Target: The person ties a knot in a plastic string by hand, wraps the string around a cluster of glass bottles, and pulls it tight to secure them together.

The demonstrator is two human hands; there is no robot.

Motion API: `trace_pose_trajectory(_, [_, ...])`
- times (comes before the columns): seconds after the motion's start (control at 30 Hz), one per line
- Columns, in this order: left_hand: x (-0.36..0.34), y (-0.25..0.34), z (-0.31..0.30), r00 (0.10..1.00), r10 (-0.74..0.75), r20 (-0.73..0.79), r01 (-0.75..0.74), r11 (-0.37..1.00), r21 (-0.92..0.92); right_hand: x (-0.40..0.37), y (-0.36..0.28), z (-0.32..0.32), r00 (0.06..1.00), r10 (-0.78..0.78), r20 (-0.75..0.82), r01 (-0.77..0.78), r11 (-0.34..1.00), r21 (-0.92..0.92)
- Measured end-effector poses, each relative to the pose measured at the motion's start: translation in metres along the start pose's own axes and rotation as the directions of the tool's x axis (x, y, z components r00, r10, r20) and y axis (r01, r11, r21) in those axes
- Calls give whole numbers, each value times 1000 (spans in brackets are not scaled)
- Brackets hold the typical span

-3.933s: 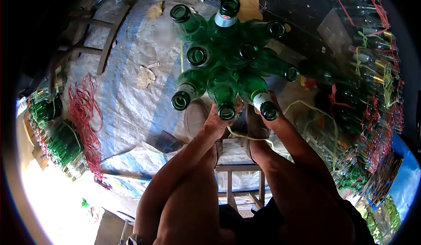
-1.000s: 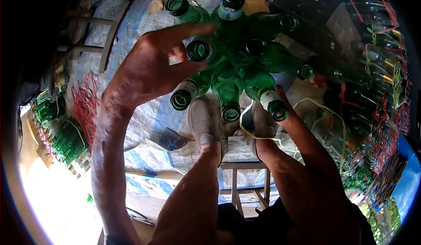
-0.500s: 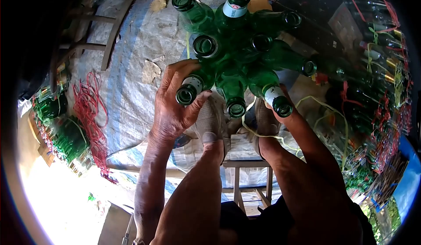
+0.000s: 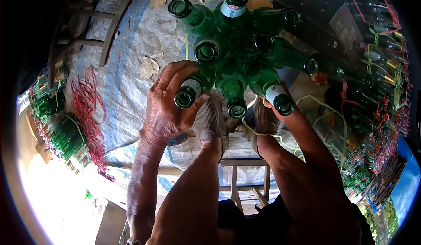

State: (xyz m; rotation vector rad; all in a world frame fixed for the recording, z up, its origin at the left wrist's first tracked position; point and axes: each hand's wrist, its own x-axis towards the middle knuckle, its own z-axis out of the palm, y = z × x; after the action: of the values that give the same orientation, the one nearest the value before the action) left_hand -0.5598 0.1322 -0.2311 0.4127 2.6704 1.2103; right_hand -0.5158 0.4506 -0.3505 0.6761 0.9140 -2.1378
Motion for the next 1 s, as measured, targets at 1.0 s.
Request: trace_pose_trajectory(1.0, [-8,13,-6,994,-56,94,64,994,-86,0,7,4,991,-120,-60,108,979,-175])
